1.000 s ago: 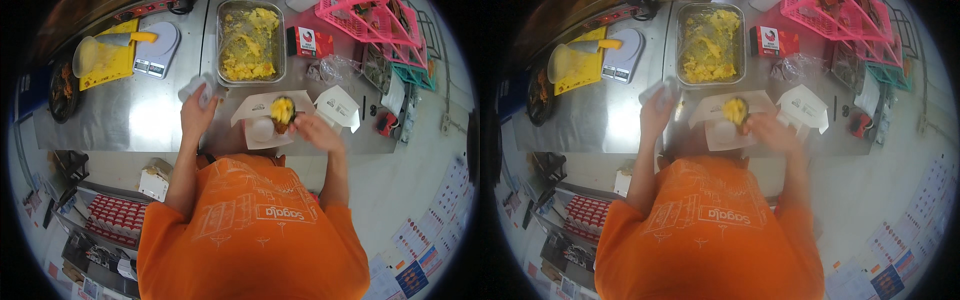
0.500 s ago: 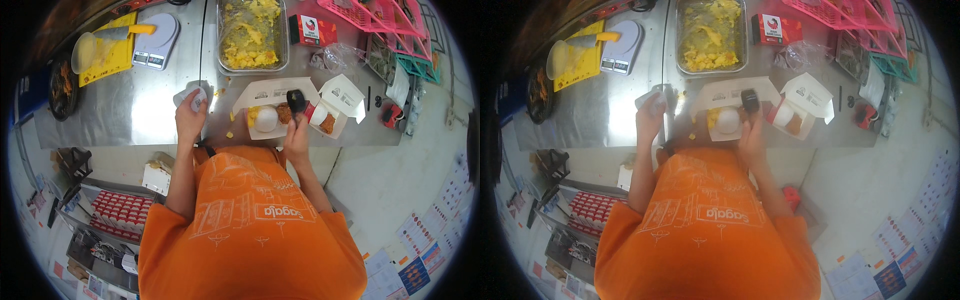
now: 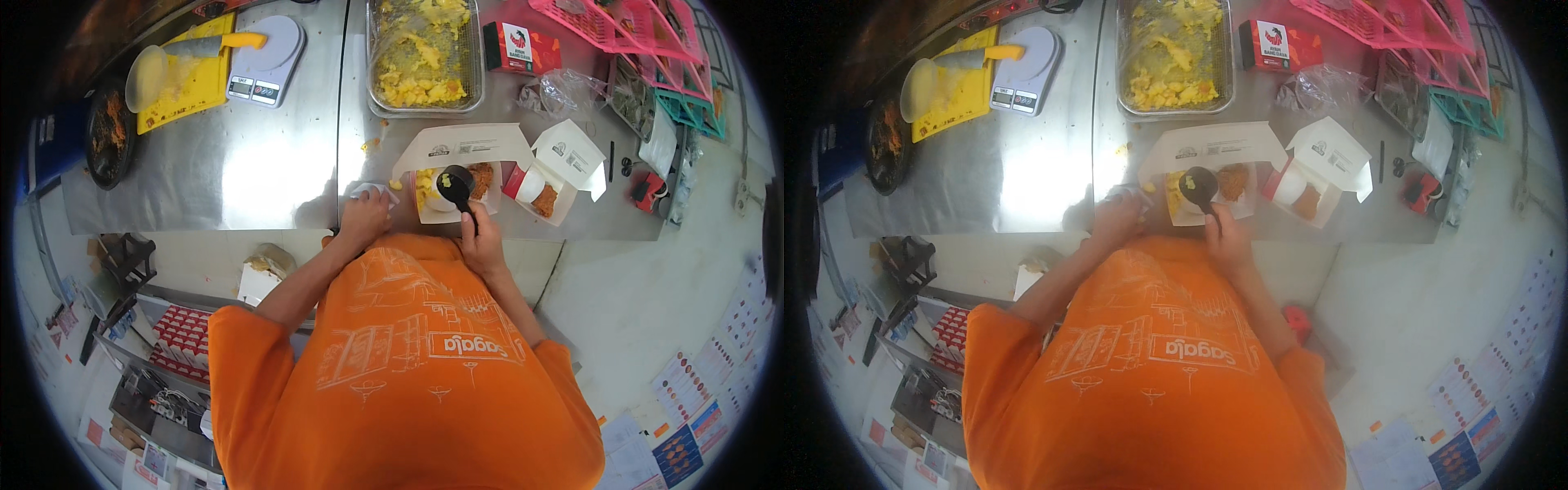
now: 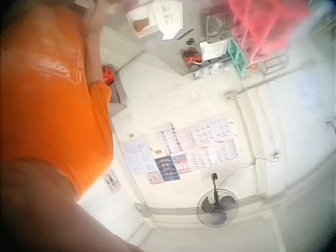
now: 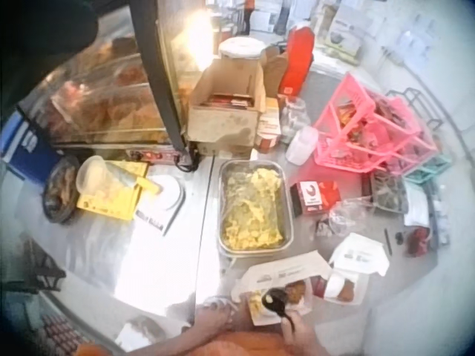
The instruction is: The person folds red and white paper food boxes and stacks them on a shelf. Then the person retrieves a receipt, opens a cooler to take out white buns, and assembles a meal by placing fried chicken and scrambled eggs into a box.
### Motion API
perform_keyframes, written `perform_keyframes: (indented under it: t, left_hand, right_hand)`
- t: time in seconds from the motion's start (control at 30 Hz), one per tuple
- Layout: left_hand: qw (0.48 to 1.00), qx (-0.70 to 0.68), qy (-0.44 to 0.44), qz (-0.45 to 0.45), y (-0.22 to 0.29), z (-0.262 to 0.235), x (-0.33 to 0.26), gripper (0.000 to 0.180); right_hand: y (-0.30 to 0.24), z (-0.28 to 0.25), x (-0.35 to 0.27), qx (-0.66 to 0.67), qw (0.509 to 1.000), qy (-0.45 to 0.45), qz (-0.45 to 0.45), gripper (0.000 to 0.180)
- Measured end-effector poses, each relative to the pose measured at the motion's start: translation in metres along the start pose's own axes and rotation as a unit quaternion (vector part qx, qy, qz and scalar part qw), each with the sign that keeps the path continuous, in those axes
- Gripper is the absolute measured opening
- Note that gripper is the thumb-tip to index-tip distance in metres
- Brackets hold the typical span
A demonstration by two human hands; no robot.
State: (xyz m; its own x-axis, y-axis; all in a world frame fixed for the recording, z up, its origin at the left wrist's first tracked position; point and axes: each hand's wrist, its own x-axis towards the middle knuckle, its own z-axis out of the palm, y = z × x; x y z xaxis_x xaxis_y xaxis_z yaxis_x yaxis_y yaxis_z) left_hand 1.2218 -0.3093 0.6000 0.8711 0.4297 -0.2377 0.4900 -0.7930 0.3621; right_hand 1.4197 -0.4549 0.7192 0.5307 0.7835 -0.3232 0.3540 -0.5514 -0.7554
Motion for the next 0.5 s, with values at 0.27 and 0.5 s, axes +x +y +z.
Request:
perform_keyframes:
  t: [0.27,0.5]
  left_hand:
    - [0.995,-0.074,-0.035,-0.056,0.004,-0.002,-0.012,0.031]
    - [0.972,-0.154,-0.137,-0.116,0.005,0.002,-0.012,0.028]
  right_hand:
    - [0.025,0.021,-0.016,0.005,1.000,0.006,0.001,0.023]
    - [0.022,0.021,-0.013,0.023,0.999,0.027,0.017,0.024]
